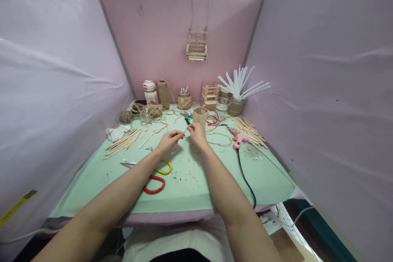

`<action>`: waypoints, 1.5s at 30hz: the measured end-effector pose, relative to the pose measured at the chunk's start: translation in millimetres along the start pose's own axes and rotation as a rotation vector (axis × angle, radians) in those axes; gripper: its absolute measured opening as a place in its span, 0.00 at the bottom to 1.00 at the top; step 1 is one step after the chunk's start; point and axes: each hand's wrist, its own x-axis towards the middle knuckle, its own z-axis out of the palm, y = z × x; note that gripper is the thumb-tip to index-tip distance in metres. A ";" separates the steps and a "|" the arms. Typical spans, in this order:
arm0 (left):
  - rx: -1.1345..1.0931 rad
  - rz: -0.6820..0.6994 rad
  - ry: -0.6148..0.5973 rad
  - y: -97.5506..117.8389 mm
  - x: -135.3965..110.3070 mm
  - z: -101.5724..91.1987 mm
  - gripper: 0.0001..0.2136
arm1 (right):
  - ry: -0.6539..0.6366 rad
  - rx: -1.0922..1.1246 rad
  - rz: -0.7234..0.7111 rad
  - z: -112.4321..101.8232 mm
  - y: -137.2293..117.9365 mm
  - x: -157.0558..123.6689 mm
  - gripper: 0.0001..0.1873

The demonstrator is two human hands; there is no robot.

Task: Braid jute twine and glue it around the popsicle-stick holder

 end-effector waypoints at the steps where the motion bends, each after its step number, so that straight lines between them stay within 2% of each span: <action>1: -0.002 0.002 -0.004 0.9 -0.6 0.4 0.13 | 0.004 0.006 0.015 0.1 0.7 -0.2 0.07; 10: 0.039 -0.010 -0.034 5.0 -3.6 1.7 0.12 | 0.033 -0.037 0.128 0.1 1.9 -2.6 0.07; 17: 0.058 0.019 -0.057 4.2 -4.0 2.6 0.13 | -0.010 -0.247 0.213 -0.1 0.8 -5.3 0.10; 23: 0.068 0.049 -0.060 1.0 -3.2 3.2 0.14 | -0.030 -0.297 0.282 0.4 2.8 -5.4 0.09; 26: 0.027 0.072 -0.031 -2.8 -0.2 2.5 0.15 | 0.019 -0.272 0.166 1.0 0.3 -4.9 0.09; 29: -0.028 0.079 0.074 -8.2 4.2 0.1 0.15 | 0.093 -0.208 -0.132 0.3 -7.8 -6.7 0.17; 31: -0.031 0.065 0.144 -11.7 6.8 -2.3 0.14 | 0.066 -0.146 -0.311 -0.3 -14.2 -9.1 0.18; 33: -0.006 0.060 0.188 -14.0 8.4 -4.7 0.13 | 0.007 -0.113 -0.415 -0.3 -18.9 -11.7 0.17; 39: 0.084 0.121 0.191 -11.1 6.7 -5.2 0.10 | -0.042 -0.143 -0.480 1.4 -19.3 -14.2 0.12; 45: 0.114 0.099 0.171 -8.4 4.4 -4.1 0.11 | -0.056 -0.099 -0.462 0.6 -20.6 -12.3 0.09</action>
